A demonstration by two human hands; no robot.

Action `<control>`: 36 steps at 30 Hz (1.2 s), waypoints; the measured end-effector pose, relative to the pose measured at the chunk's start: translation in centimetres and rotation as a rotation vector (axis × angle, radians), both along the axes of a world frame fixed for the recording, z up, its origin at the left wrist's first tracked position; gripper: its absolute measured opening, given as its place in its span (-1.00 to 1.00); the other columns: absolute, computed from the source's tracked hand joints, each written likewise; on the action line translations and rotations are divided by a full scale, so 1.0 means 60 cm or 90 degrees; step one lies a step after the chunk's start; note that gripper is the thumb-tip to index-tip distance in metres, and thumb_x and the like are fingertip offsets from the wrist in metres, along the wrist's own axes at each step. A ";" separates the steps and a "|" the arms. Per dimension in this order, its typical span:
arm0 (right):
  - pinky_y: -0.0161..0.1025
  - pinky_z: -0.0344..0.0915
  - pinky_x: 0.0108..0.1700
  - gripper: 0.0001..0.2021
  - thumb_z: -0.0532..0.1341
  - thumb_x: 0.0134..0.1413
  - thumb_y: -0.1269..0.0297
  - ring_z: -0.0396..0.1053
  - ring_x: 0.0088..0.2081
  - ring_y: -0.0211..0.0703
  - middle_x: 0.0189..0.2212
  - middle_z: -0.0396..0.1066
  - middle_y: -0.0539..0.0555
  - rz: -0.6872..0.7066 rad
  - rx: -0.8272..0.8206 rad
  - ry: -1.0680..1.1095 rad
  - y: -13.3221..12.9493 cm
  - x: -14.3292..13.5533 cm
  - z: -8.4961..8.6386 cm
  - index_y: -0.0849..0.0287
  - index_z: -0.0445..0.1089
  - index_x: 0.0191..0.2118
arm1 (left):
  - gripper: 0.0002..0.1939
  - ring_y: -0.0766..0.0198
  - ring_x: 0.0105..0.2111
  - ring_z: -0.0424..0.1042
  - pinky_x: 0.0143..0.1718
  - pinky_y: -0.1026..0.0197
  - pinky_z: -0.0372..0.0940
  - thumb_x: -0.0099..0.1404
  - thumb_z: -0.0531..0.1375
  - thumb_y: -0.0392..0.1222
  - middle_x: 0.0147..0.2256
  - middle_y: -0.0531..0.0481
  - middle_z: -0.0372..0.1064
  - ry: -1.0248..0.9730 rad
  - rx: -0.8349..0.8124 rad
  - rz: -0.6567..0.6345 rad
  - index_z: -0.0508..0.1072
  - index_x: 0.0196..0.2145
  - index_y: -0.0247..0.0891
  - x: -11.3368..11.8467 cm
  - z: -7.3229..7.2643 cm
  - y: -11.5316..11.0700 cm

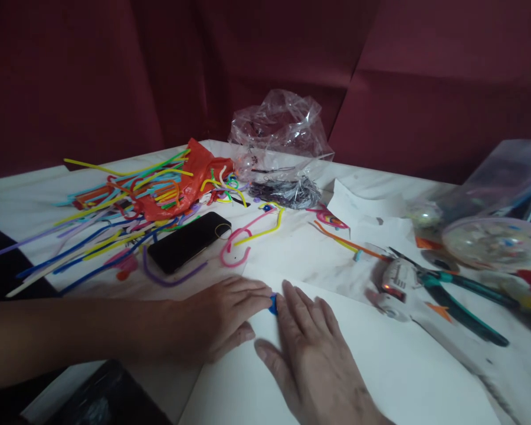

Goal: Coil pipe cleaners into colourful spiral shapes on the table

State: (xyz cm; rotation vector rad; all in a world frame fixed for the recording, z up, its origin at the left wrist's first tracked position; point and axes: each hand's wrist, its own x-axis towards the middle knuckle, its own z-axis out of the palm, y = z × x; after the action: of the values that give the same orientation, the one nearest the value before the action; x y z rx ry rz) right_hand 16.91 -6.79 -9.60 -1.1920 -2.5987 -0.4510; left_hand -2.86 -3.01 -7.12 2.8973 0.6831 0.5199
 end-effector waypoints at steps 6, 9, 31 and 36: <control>0.07 0.25 -0.10 -0.45 -0.20 0.32 0.08 -0.09 0.09 0.12 0.10 -0.11 0.33 0.012 -0.012 0.070 -0.001 0.015 0.010 0.52 0.18 0.07 | -0.67 0.15 -0.11 0.22 -0.08 0.12 0.13 0.22 0.04 -0.23 -0.14 -0.20 0.28 0.023 0.016 0.015 0.27 -0.08 -0.45 -0.012 0.008 -0.006; 0.13 0.22 -0.10 -0.45 -0.22 0.33 0.07 -0.12 0.10 0.16 0.11 -0.15 0.33 0.011 -0.013 0.040 0.002 0.016 0.009 0.49 0.17 0.08 | -0.59 0.10 -0.07 0.17 -0.04 0.09 0.08 0.19 0.09 -0.13 -0.09 -0.19 0.27 0.040 0.037 -0.015 0.26 -0.06 -0.45 -0.011 0.006 -0.007; 0.09 0.35 -0.23 -0.48 -0.22 0.30 0.06 0.02 0.05 0.14 0.07 -0.04 0.32 0.007 0.046 -0.014 -0.018 0.041 0.014 0.43 0.05 0.12 | -0.37 0.01 0.06 0.09 0.05 0.08 0.05 0.19 0.07 0.01 0.05 -0.39 0.11 0.061 -0.010 0.025 0.15 0.04 -0.59 -0.028 0.012 -0.023; 0.00 0.39 -0.30 -0.61 -0.21 0.31 0.14 0.21 -0.09 0.13 -0.03 0.12 0.32 0.055 0.090 0.004 -0.044 0.074 0.004 0.32 0.16 -0.01 | -0.61 0.15 -0.12 0.28 -0.10 0.18 0.21 0.17 0.11 -0.06 -0.13 -0.25 0.31 -0.052 -0.059 0.059 0.27 -0.15 -0.44 -0.042 0.009 -0.057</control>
State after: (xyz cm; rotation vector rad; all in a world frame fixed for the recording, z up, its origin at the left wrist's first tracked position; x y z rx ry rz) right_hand 21.36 -9.44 -9.36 -1.0296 -2.5531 -0.6008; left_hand -5.38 -6.44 -6.59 2.7528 0.8090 0.5965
